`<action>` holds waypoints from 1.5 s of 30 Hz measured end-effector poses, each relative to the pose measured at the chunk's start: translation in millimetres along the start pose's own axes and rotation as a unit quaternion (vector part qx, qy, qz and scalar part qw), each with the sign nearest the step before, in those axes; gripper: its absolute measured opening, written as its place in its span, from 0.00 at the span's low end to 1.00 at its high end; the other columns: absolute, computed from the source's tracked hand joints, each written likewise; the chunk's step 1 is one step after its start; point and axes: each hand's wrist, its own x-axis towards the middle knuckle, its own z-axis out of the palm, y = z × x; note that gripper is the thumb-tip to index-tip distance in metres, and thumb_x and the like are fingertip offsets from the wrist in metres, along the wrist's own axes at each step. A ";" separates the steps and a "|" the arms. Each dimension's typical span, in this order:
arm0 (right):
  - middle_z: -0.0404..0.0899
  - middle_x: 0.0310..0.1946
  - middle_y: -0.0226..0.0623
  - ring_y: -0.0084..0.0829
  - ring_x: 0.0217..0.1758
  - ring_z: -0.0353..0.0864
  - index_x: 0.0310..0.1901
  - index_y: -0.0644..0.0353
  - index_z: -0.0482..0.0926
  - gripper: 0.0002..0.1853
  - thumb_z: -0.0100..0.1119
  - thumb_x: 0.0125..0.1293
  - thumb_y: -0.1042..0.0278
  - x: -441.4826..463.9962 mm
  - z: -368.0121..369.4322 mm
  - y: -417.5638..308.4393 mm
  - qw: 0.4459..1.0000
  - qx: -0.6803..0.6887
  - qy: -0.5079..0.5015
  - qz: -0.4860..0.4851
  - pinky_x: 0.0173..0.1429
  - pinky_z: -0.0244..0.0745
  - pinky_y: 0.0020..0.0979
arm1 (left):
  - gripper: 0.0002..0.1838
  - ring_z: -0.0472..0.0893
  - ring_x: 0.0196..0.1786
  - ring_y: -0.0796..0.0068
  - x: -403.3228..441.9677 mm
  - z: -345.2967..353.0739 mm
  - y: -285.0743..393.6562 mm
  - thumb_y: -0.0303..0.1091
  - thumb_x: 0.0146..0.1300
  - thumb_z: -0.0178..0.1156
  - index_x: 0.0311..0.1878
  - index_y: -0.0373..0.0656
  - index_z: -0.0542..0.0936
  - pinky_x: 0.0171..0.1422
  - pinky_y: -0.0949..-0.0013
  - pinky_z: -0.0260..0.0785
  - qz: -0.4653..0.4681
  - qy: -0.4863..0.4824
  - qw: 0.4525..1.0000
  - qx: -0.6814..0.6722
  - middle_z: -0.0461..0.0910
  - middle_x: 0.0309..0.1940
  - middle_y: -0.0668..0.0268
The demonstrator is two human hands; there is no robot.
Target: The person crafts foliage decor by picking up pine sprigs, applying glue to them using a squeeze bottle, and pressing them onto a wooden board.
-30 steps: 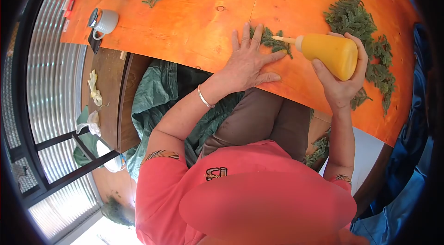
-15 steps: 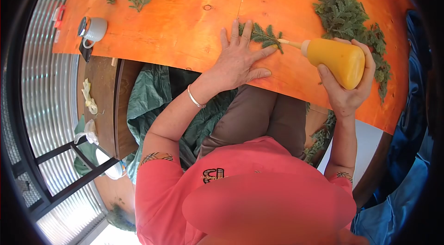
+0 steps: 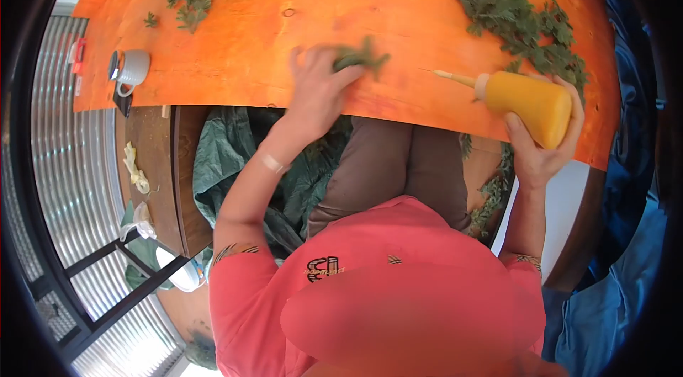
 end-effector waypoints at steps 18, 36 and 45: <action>0.75 0.50 0.59 0.44 0.53 0.77 0.63 0.69 0.58 0.45 0.73 0.52 0.52 -69.8 -123.8 -7.7 0.971 -0.104 0.216 -0.016 0.58 0.74 0.41 | 0.18 0.81 0.39 0.64 133.5 76.5 138.1 0.34 0.58 0.66 0.49 0.38 0.77 0.45 0.64 0.73 0.096 -0.074 0.944 -0.306 0.81 0.36 0.57; 0.74 0.51 0.59 0.44 0.54 0.77 0.63 0.69 0.57 0.43 0.73 0.52 0.61 -31.5 -48.4 17.1 0.992 0.052 0.108 -0.042 0.59 0.74 0.42 | 0.28 0.72 0.58 0.51 -31.8 1.2 55.2 0.31 0.61 0.62 0.64 0.37 0.67 0.62 0.56 0.66 -0.050 0.203 0.974 -0.088 0.70 0.57 0.49; 0.74 0.52 0.57 0.42 0.55 0.76 0.63 0.67 0.58 0.42 0.73 0.50 0.70 -14.3 -0.9 5.8 0.997 0.060 0.043 -0.031 0.59 0.73 0.39 | 0.34 0.49 0.72 0.37 -14.9 15.9 22.0 0.60 0.63 0.52 0.68 0.55 0.66 0.73 0.40 0.44 0.029 -0.049 0.998 0.022 0.52 0.71 0.48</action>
